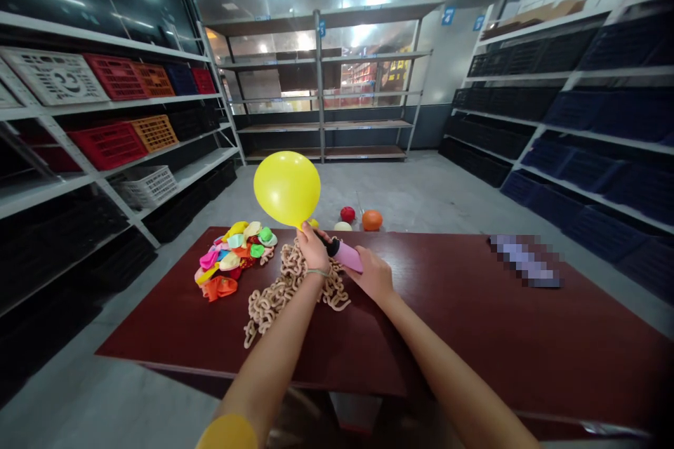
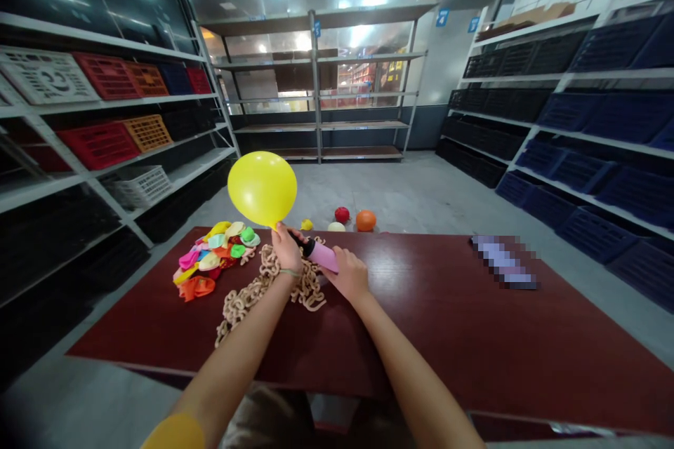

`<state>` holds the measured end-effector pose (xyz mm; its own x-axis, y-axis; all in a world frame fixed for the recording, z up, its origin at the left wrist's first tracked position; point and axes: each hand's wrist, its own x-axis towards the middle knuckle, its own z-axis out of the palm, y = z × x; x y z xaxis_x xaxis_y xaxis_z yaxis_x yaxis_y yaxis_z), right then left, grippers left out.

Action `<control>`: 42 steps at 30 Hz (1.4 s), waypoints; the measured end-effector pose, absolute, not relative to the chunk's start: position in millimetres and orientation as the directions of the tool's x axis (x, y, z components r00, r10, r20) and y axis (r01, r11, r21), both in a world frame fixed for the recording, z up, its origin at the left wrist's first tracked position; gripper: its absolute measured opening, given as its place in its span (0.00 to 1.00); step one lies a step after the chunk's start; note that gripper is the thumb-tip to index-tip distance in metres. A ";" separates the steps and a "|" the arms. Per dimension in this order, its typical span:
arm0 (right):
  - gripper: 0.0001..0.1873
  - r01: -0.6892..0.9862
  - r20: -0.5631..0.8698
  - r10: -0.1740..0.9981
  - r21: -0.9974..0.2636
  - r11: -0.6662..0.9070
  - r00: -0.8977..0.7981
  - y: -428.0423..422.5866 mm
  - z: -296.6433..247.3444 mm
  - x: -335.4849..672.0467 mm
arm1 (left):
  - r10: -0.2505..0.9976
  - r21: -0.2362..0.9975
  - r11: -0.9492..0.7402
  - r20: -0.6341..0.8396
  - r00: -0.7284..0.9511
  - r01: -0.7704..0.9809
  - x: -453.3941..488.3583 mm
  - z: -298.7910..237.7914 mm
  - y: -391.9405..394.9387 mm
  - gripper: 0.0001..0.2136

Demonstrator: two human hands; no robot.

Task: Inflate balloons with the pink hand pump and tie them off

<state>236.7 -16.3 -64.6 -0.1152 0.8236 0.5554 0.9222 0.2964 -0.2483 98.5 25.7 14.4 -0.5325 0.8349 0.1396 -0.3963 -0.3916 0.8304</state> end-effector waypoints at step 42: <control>0.21 0.656 0.788 0.463 -0.102 0.748 -0.405 -37.4 -20.2 239.5 | 0.928 0.785 -0.352 0.222 0.298 0.510 48.5 -16.2 12.7 0.23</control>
<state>239.5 -37.4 -20.2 -0.4051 0.4632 0.7882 0.6560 0.7478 -0.1023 48.5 12.7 -16.2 0.2981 0.9283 0.2222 0.5103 -0.3517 0.7848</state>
